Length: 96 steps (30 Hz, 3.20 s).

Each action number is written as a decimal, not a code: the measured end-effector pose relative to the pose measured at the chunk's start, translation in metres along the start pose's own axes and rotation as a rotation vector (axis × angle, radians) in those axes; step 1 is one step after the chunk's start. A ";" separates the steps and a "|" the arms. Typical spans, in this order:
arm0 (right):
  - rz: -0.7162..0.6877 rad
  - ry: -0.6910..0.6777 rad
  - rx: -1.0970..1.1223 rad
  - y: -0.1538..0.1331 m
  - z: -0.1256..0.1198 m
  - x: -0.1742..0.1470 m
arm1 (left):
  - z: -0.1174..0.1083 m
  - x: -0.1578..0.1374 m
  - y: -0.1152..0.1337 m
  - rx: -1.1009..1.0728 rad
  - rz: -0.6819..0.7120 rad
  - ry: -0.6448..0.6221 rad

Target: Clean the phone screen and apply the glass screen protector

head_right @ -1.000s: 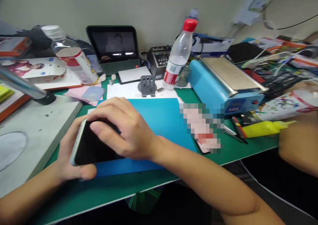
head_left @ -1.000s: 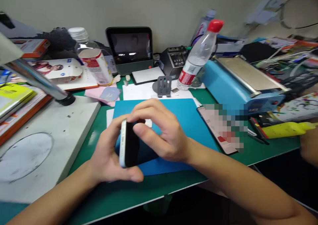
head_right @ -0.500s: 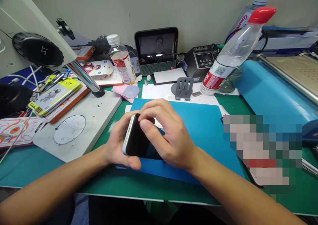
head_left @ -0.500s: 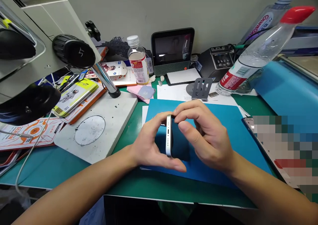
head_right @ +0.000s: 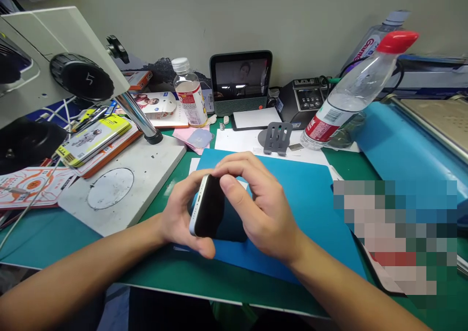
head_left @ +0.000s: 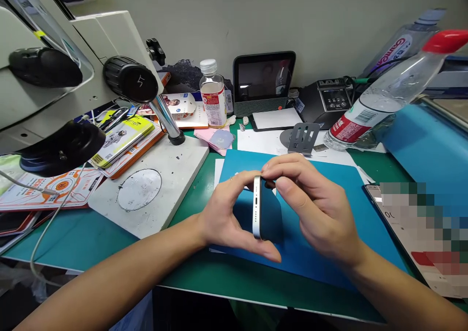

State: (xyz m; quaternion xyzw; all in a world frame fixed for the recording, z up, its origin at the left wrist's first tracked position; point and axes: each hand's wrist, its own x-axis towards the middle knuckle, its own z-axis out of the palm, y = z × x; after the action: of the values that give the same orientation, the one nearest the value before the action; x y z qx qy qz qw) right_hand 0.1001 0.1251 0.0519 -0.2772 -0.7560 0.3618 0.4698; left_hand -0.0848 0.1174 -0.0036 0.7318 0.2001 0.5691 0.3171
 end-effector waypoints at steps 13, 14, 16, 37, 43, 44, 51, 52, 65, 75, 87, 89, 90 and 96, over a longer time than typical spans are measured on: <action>-0.007 0.011 0.015 0.003 0.002 0.000 | 0.001 0.001 -0.002 0.038 0.046 0.035; -0.008 0.014 0.017 0.003 0.002 0.000 | 0.000 0.001 -0.003 0.042 0.041 0.028; -0.012 0.016 0.027 0.003 0.002 0.001 | 0.000 -0.001 -0.003 0.044 0.028 0.012; -0.119 0.074 -0.143 0.001 0.002 -0.002 | 0.000 0.000 -0.001 0.078 0.071 0.043; -0.133 0.075 -0.180 0.000 0.002 -0.002 | -0.002 0.000 -0.002 0.104 0.080 0.010; -0.130 0.077 -0.173 0.000 0.003 -0.001 | -0.003 0.000 -0.002 0.103 0.101 0.008; -0.031 -0.031 -0.059 -0.003 0.002 0.001 | -0.002 -0.002 -0.003 0.135 0.116 0.014; -0.017 -0.046 -0.035 -0.003 0.002 0.001 | -0.002 -0.002 -0.004 0.127 0.115 0.015; 0.128 -0.093 0.112 -0.005 -0.001 0.001 | 0.005 -0.001 -0.003 0.103 0.126 0.048; 0.193 -0.103 0.216 -0.005 -0.001 0.005 | 0.002 0.000 -0.003 0.125 0.177 0.038; 0.282 -0.134 0.298 -0.009 -0.003 0.005 | 0.003 0.001 -0.001 0.181 0.197 0.047; 0.283 -0.139 0.302 -0.009 -0.003 0.005 | 0.002 0.001 0.000 0.171 0.189 0.036; 0.286 -0.145 0.307 -0.009 -0.003 0.006 | 0.002 0.000 0.000 0.168 0.186 0.030; 0.305 -0.178 0.377 -0.009 -0.004 0.008 | 0.002 -0.001 -0.001 0.156 0.178 0.013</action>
State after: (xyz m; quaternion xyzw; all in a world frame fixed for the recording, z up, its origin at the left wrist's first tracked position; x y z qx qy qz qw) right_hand 0.1001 0.1278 0.0644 -0.2626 -0.6631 0.5859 0.3847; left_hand -0.0831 0.1175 -0.0053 0.7653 0.1800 0.5825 0.2063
